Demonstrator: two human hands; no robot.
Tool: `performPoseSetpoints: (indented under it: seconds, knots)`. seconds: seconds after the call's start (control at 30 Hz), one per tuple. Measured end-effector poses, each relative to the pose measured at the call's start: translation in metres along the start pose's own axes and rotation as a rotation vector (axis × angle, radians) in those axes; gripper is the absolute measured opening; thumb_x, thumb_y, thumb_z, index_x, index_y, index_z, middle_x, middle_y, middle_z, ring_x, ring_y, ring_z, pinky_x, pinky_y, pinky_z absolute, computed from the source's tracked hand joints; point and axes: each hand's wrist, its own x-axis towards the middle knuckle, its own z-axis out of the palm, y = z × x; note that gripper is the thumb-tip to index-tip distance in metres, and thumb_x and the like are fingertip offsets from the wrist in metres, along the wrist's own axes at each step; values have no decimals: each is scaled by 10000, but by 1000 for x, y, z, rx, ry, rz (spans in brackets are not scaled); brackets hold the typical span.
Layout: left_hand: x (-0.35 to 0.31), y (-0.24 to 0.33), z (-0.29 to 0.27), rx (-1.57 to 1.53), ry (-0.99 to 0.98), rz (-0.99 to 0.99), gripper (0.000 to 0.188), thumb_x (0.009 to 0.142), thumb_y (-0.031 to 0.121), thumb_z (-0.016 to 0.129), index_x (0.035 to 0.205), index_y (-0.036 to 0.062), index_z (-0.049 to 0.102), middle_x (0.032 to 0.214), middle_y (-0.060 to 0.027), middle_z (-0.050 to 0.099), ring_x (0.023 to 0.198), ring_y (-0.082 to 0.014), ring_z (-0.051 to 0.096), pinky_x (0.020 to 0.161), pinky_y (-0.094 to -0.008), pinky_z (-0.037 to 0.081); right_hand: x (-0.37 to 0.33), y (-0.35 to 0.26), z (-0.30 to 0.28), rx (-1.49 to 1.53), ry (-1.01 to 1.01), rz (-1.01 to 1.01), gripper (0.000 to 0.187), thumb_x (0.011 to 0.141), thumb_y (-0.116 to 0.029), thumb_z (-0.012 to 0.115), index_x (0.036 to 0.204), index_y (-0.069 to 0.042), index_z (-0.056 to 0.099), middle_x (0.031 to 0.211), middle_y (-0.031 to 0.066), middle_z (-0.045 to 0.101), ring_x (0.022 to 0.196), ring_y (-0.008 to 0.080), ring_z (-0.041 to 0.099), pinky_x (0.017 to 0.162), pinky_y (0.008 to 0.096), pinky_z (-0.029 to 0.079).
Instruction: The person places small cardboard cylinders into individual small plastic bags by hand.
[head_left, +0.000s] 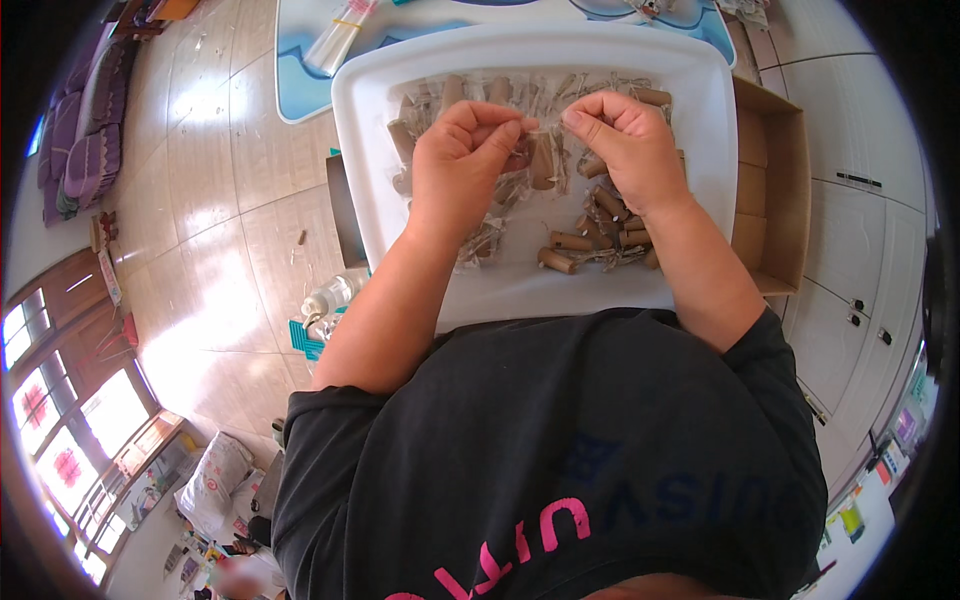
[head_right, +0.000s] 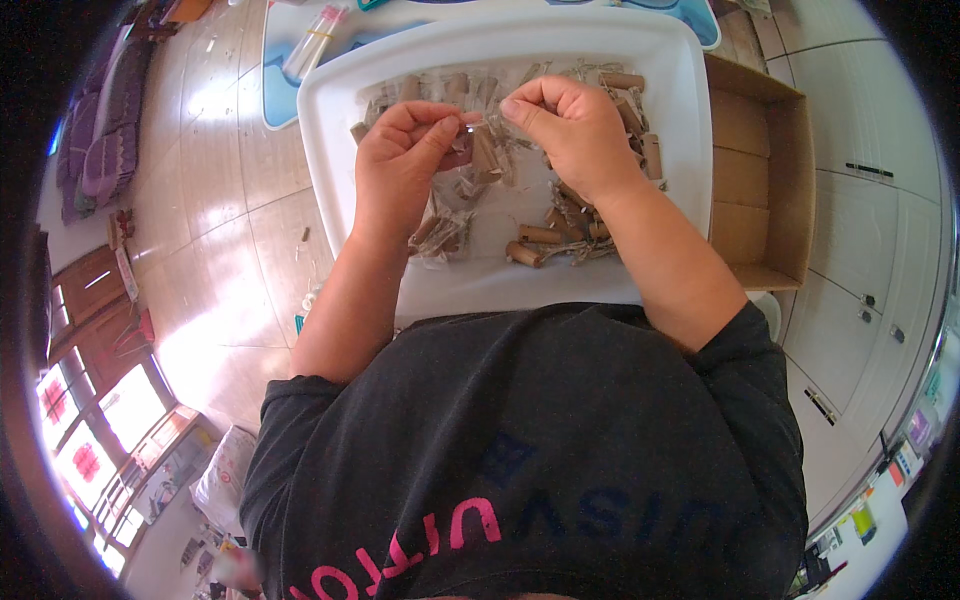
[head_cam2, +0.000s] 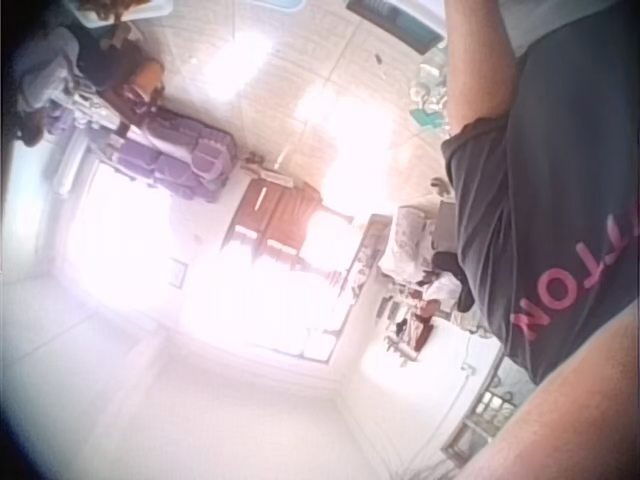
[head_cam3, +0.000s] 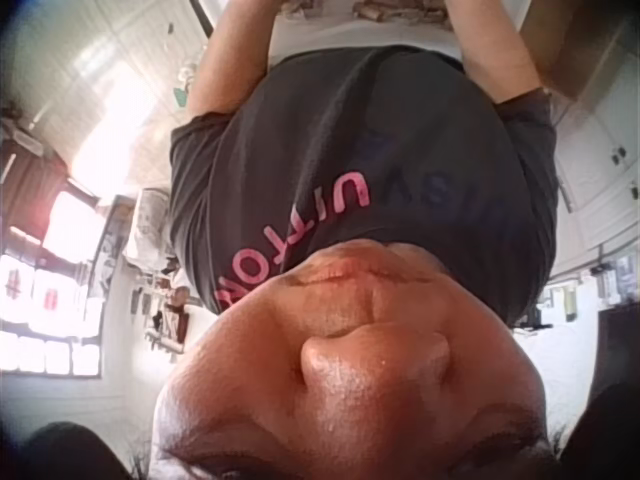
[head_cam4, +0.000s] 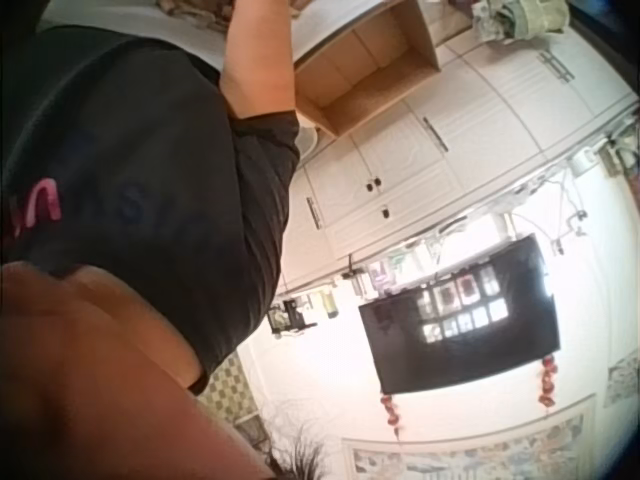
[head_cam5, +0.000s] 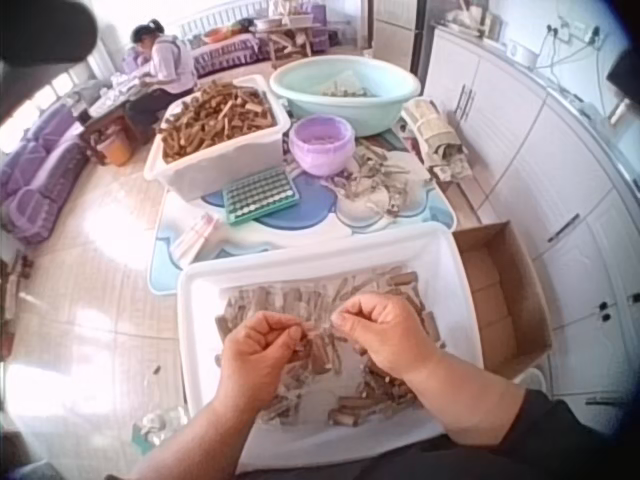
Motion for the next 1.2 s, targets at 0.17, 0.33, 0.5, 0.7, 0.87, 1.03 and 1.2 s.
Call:
performPoseSetpoints:
  seconds: [0.17, 0.33, 0.5, 0.7, 0.87, 1.03, 1.2]
  knots:
    - [0, 4, -3, -16, 20, -12, 90, 850, 9, 540, 906, 6, 611, 891, -70, 645, 795, -124, 609, 688, -247, 524, 2, 8, 0, 31, -2, -108, 141, 837, -173, 618, 880, -40, 639, 624, -72, 509, 532, -3, 391, 468, 160, 312]
    - [2, 0, -13, -14, -64, 78, 151, 823, -46, 490, 814, -6, 636, 882, -69, 643, 794, -124, 601, 693, -252, 522, 4, -6, -17, 167, -139, 37, 173, 846, -175, 615, 924, -22, 637, 672, -62, 523, 592, 5, 419, 533, 148, 330]
    - [-1, -1, -14, 124, -99, 133, 141, 827, -75, 466, 795, -22, 593, 952, -133, 640, 840, -165, 617, 746, -273, 523, 3, -5, -9, 116, -167, 72, 175, 847, -164, 617, 926, -9, 635, 712, -51, 561, 620, 9, 458, 547, 145, 359]
    - [-2, 8, -14, -20, -145, 64, 162, 821, -41, 496, 975, -12, 538, 958, -149, 638, 857, -169, 610, 769, -269, 505, -2, -4, 4, -50, -58, -62, 194, 805, -212, 671, 827, -20, 655, 620, -70, 507, 557, 9, 389, 501, 175, 310]
    - [2, 9, -13, 260, -63, 125, 320, 828, 18, 548, 1136, -5, 467, 962, -139, 633, 821, -129, 598, 721, -241, 479, 0, -8, 6, -152, -110, -131, 155, 829, -177, 644, 885, -32, 645, 731, -50, 574, 643, 5, 452, 554, 156, 359]
    - [7, 26, -29, 803, 390, 672, 285, 814, 45, 559, 1099, 51, 560, 951, -76, 620, 784, -132, 576, 699, -245, 455, 5, -31, -17, 96, 236, -220, 176, 865, -195, 595, 870, -21, 617, 643, -64, 500, 532, 8, 376, 472, 159, 284]
    - [-3, 27, 15, 941, -31, 566, 193, 769, 173, 631, 927, 63, 629, 905, -122, 610, 874, -298, 566, 768, -367, 455, 8, -38, -28, 390, 432, -306, 209, 895, -210, 549, 859, -7, 579, 527, -69, 386, 413, 17, 270, 374, 174, 184]
